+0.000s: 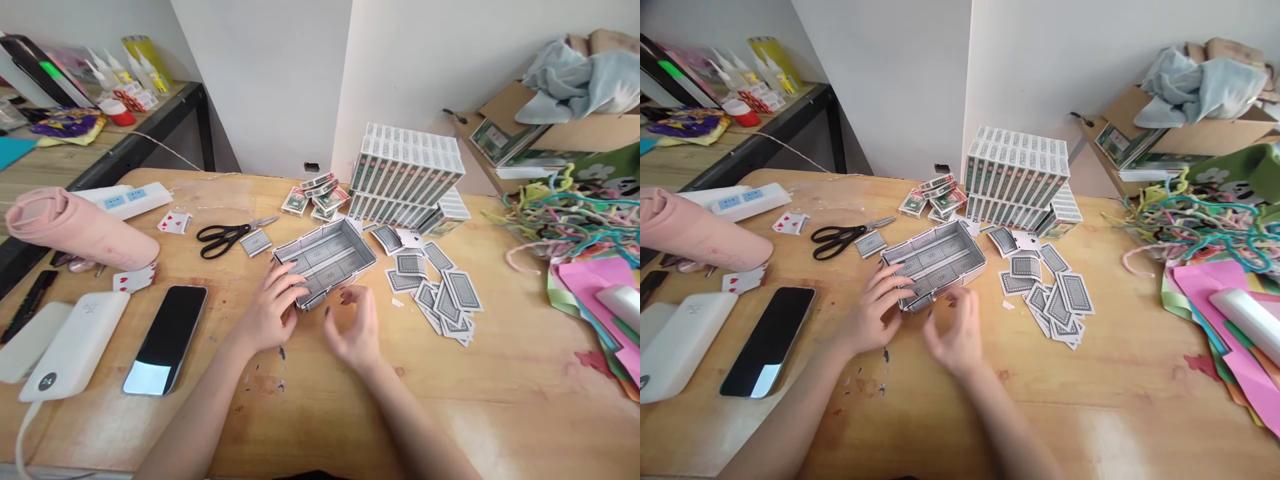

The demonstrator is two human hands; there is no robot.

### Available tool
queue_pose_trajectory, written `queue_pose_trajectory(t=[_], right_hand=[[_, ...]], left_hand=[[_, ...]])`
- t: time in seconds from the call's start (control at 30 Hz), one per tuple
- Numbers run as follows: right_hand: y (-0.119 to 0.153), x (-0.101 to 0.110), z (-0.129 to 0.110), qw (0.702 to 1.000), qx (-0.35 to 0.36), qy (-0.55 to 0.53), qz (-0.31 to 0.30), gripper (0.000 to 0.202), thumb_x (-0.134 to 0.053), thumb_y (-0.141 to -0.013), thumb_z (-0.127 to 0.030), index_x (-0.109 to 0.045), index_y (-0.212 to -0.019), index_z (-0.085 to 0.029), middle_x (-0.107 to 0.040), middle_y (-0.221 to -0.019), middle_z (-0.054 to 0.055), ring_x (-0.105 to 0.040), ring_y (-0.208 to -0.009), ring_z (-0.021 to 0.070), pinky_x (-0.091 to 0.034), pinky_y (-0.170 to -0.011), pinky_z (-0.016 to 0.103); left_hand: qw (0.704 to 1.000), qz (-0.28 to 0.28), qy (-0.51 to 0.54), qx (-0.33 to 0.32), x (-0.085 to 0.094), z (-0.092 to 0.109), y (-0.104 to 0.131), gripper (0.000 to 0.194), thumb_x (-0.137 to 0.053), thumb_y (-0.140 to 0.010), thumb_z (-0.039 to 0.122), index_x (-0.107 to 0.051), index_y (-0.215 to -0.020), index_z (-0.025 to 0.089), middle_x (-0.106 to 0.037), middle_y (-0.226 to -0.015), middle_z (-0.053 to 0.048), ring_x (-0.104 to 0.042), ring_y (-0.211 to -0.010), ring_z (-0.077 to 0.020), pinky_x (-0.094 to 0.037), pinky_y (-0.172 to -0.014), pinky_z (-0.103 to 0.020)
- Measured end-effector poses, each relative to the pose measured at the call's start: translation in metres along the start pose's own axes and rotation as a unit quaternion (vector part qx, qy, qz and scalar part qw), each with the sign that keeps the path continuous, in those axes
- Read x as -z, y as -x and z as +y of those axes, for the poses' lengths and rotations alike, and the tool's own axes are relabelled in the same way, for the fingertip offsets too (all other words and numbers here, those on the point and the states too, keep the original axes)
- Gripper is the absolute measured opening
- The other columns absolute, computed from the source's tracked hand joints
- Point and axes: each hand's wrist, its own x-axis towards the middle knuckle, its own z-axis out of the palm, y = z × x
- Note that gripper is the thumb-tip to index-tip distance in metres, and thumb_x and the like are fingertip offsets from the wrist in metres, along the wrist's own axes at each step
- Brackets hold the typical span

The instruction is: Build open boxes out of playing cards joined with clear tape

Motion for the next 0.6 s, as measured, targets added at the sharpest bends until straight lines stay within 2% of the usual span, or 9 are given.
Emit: queue_pose_trajectory(t=[0.07, 0.13, 0.23, 0.4, 0.6], right_hand=[[0.009, -0.013, -0.012, 1.0, 0.016, -0.003, -0.024, 0.052, -0.062, -0.071, -0.019, -0.038, -0.117, -0.021, -0.049, -0.102, 0.01, -0.05, -0.09, 0.024, -0.051, -0.073, 0.041], [0.015, -0.024, -0.018, 1.0, 0.004, -0.001, 0.003, 0.055, -0.063, -0.071, -0.019, -0.036, -0.119, -0.021, -0.048, -0.105, 0.011, -0.05, -0.094, 0.0246, -0.053, -0.074, 0.042], [0.015, -0.032, -0.015, 0.999, -0.024, -0.001, 0.032, 0.053, -0.062, -0.071, -0.017, -0.037, -0.118, -0.022, -0.047, -0.106, 0.011, -0.051, -0.095, 0.024, -0.054, -0.076, 0.042], [0.013, -0.032, -0.005, 0.998, -0.047, 0.029, 0.013, 0.044, -0.062, -0.071, -0.019, -0.042, -0.109, -0.022, -0.052, -0.096, 0.007, -0.054, -0.09, 0.0224, -0.053, -0.079, 0.042], [0.011, -0.033, -0.007, 0.996, -0.058, 0.059, 0.015, 0.034, -0.062, -0.07, -0.02, -0.043, -0.098, -0.022, -0.052, -0.09, 0.004, -0.054, -0.086, 0.0214, -0.053, -0.075, 0.039]], left_hand=[[1.0, 0.004, -0.009, -0.002, -0.003, -0.001, 0.0, 0.037, -0.048, -0.069, 0.0, -0.06, -0.098, 0.02, -0.062, -0.112, -0.007, -0.039, -0.131, -0.0281, -0.029, -0.111, -0.057], [1.0, 0.012, -0.015, -0.003, -0.006, 0.0, 0.0, 0.033, -0.048, -0.07, 0.0, -0.059, -0.094, 0.02, -0.062, -0.11, -0.007, -0.04, -0.13, -0.0274, -0.029, -0.111, -0.057], [1.0, 0.018, -0.016, -0.001, -0.007, 0.001, 0.0, 0.029, -0.048, -0.071, 0.001, -0.059, -0.088, 0.021, -0.062, -0.106, -0.006, -0.042, -0.129, -0.0269, -0.027, -0.112, -0.058], [1.0, 0.023, -0.01, -0.007, -0.009, 0.004, -0.001, 0.024, -0.048, -0.072, 0.001, -0.057, -0.082, 0.02, -0.063, -0.102, -0.006, -0.043, -0.127, -0.0268, -0.027, -0.112, -0.057], [0.999, 0.036, 0.006, -0.02, -0.009, 0.004, -0.002, 0.019, -0.049, -0.072, 0.004, -0.056, -0.08, 0.019, -0.064, -0.097, -0.005, -0.046, -0.124, -0.0267, -0.024, -0.113, -0.057]])
